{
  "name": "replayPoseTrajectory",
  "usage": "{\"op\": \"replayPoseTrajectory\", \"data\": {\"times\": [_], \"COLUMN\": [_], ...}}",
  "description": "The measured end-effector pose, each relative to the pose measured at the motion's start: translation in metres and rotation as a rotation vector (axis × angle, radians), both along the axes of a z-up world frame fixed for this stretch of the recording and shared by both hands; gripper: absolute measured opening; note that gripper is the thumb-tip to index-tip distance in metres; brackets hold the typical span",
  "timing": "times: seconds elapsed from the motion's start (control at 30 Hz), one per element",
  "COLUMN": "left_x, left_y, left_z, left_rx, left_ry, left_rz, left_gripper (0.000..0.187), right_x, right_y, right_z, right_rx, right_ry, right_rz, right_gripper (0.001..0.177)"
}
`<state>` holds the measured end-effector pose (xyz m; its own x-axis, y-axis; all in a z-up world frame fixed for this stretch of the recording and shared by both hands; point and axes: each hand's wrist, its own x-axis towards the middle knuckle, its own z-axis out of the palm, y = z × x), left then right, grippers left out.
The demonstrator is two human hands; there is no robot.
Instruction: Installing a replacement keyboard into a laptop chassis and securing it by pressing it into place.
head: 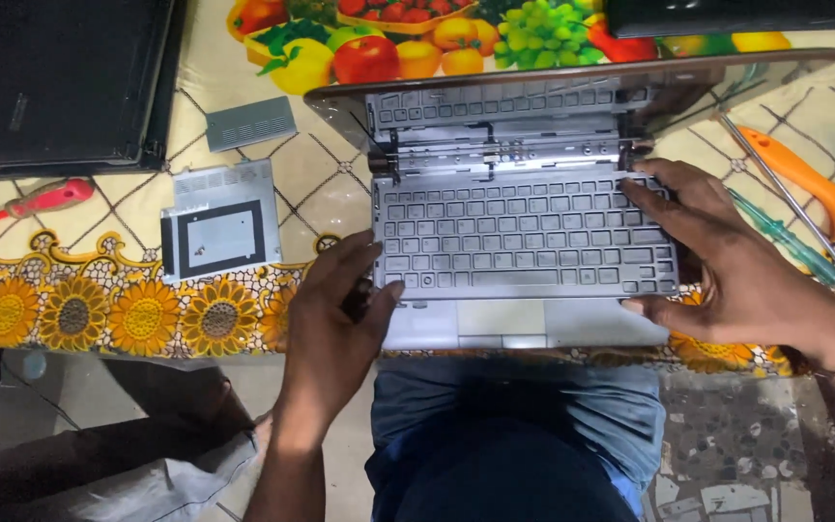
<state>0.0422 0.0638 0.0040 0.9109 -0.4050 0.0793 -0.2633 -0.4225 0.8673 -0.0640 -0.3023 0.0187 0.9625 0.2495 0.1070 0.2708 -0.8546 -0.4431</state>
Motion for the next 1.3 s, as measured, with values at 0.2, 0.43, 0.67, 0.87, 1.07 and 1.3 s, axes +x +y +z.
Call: {"op": "replayPoseTrajectory", "data": {"times": [0.2,0.43,0.67,0.87,1.07,1.3], "left_x": [0.002,-0.002,-0.001,0.010,0.013,0.015], "left_y": [0.000,0.001,0.004,-0.003,-0.011,-0.016], "left_z": [-0.007,-0.020,-0.009,-0.012,-0.002,-0.001], "left_rx": [0.029,-0.027,-0.027,-0.107,-0.082,0.039], "left_ry": [0.013,-0.035,0.088,0.015,0.054,0.063], "left_rz": [0.015,0.057,0.058,0.003,0.014,0.081], "left_gripper": [0.041,0.047,0.051,0.031,0.032,0.038], "right_x": [0.001,0.007,0.006,-0.027,-0.016,-0.016], "right_y": [-0.011,-0.019,0.006,0.022,0.042,0.035], "right_z": [-0.009,-0.009,0.000,0.002,0.013,0.005], "right_rx": [-0.043,0.022,-0.030,0.307,0.408,0.625], "right_ry": [0.029,0.040,0.084,0.140,0.227,0.303], "right_rz": [-0.029,-0.061,-0.263,-0.858,-1.051,-1.021], "right_gripper": [0.122,0.143,0.154,0.021,0.024,0.018]}}
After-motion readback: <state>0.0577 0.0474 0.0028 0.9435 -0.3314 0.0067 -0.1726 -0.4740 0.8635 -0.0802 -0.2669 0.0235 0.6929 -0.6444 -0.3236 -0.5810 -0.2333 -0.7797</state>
